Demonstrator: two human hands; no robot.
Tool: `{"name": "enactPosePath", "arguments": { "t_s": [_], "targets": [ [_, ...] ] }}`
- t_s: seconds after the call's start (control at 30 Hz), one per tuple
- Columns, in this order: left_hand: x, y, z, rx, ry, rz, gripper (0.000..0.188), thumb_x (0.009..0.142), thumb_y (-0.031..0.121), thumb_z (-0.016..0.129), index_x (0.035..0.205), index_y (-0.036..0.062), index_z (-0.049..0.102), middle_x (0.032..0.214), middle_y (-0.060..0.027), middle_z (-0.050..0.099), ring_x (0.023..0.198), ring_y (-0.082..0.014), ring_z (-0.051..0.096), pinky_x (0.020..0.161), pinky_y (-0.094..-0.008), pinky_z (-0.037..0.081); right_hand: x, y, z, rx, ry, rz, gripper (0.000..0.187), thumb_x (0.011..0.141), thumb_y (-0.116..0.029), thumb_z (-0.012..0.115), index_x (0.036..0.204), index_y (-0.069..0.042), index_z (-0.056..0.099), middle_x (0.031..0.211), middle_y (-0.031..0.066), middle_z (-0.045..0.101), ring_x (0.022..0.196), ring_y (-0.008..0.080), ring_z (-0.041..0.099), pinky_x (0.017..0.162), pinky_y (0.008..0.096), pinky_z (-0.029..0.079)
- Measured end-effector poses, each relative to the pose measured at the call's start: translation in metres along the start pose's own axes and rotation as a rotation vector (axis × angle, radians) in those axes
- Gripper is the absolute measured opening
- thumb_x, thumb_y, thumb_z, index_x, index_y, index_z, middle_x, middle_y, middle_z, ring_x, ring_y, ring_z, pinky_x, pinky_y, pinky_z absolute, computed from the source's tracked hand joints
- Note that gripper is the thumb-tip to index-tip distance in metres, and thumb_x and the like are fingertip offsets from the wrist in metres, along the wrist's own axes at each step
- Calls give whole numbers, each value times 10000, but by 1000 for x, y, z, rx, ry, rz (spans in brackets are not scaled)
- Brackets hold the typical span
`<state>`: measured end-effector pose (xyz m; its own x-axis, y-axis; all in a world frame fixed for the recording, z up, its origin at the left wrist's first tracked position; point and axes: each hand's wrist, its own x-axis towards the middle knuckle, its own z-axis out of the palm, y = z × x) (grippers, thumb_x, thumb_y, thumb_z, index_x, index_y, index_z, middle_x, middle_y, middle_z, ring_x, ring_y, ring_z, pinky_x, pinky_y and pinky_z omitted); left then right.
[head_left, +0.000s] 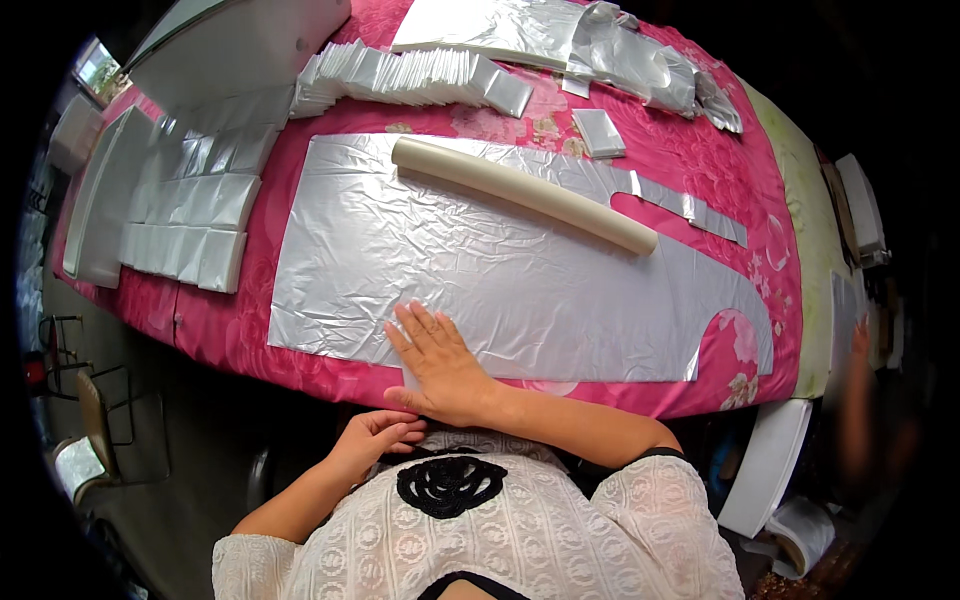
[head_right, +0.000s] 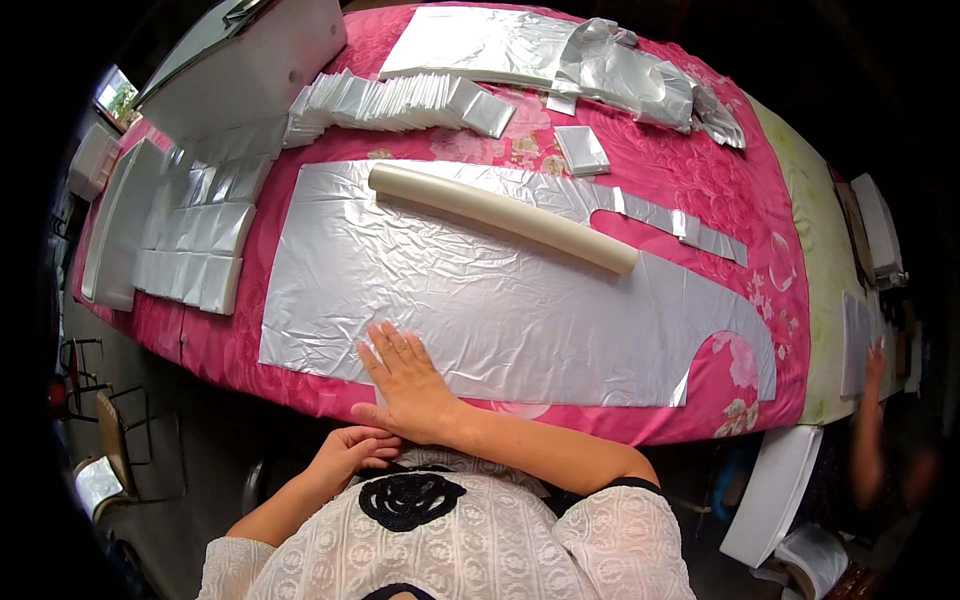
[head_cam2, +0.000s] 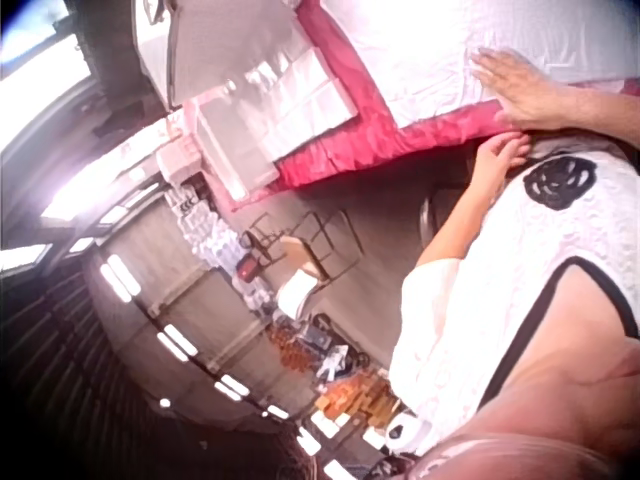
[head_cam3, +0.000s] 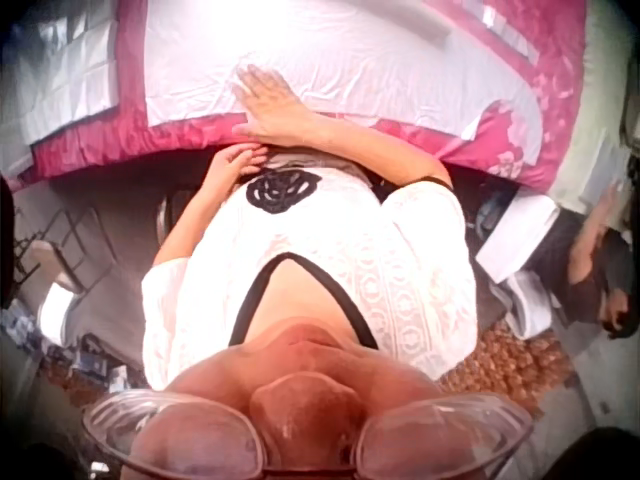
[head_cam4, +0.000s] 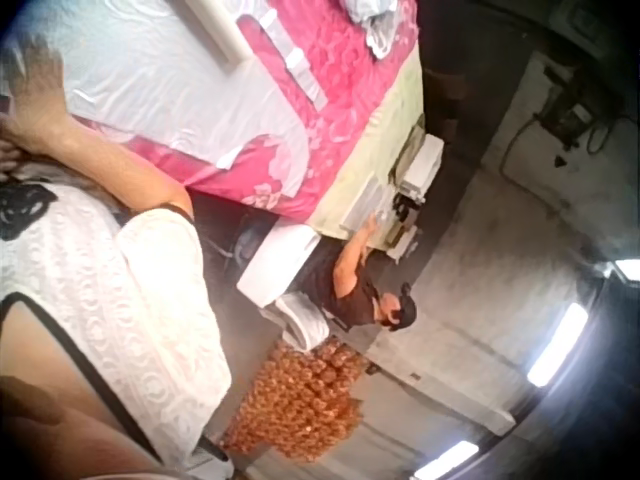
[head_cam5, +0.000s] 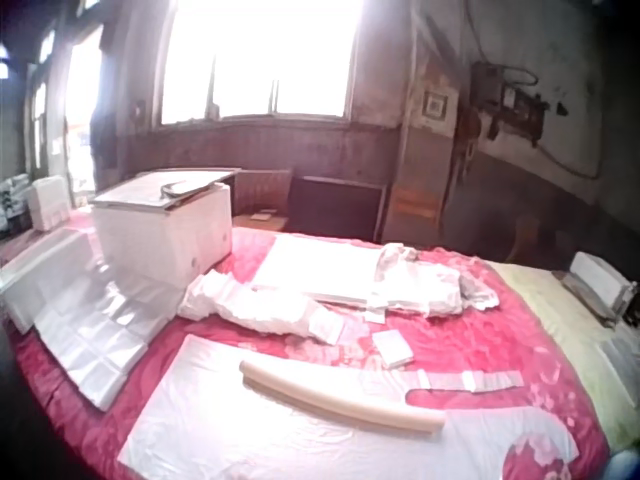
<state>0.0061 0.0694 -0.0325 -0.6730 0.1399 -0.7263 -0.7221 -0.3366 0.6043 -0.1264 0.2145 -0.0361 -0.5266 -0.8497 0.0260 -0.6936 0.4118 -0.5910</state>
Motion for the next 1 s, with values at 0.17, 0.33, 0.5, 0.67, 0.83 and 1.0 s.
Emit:
{"name": "enactPosePath", "arguments": {
  "t_s": [0.17, 0.33, 0.5, 0.67, 0.83, 1.0],
  "targets": [
    [-3, -8, -9, 193, 164, 228, 140, 819, 84, 617, 909, -20, 639, 801, -67, 661, 672, -136, 611, 602, -252, 481, -11, -41, 14, 175, -63, -292, 516, 895, -369, 453, 1267, -13, 419, 1435, 232, 198, 1365, 372, 106, 1086, 516, 57],
    [-18, 50, 16, 1061, 223, 570, 189, 705, 62, 680, 890, 39, 644, 740, -83, 649, 676, -222, 637, 601, -298, 488, -4, 3, -32, 34, 25, -447, 115, 738, -125, 630, 794, -55, 557, 1116, 129, 537, 1178, 296, 411, 1031, 488, 258],
    [-10, 63, 18, 1040, 346, 891, 282, 689, 71, 707, 962, 58, 638, 872, -118, 656, 783, -258, 641, 682, -318, 505, 12, 79, -134, 139, 373, -62, 118, 732, -89, 685, 810, -42, 611, 782, 78, 586, 810, 244, 560, 754, 347, 441],
    [-4, 56, 21, 997, 239, 840, 280, 707, 77, 697, 978, 46, 632, 899, -124, 654, 816, -258, 636, 704, -315, 506, 47, 236, -205, 517, 912, 518, 222, 802, -188, 650, 925, -5, 635, 803, 57, 659, 727, 135, 619, 667, 265, 478],
    [0, 58, 26, 1004, 195, 834, 302, 703, 39, 683, 1001, 36, 629, 925, -127, 655, 845, -261, 635, 741, -318, 495, 45, 303, -209, 50, 738, 936, 385, 702, -322, 691, 974, -53, 647, 884, 146, 655, 877, 313, 614, 765, 404, 478],
    [4, 63, 24, 1091, 219, 927, 298, 714, 71, 683, 1004, 52, 615, 902, -125, 650, 810, -274, 630, 693, -328, 509, 41, 244, -205, -304, 806, 736, 424, 712, -333, 690, 1013, -40, 633, 1054, 162, 600, 1057, 310, 507, 912, 378, 396]
  ]
}}
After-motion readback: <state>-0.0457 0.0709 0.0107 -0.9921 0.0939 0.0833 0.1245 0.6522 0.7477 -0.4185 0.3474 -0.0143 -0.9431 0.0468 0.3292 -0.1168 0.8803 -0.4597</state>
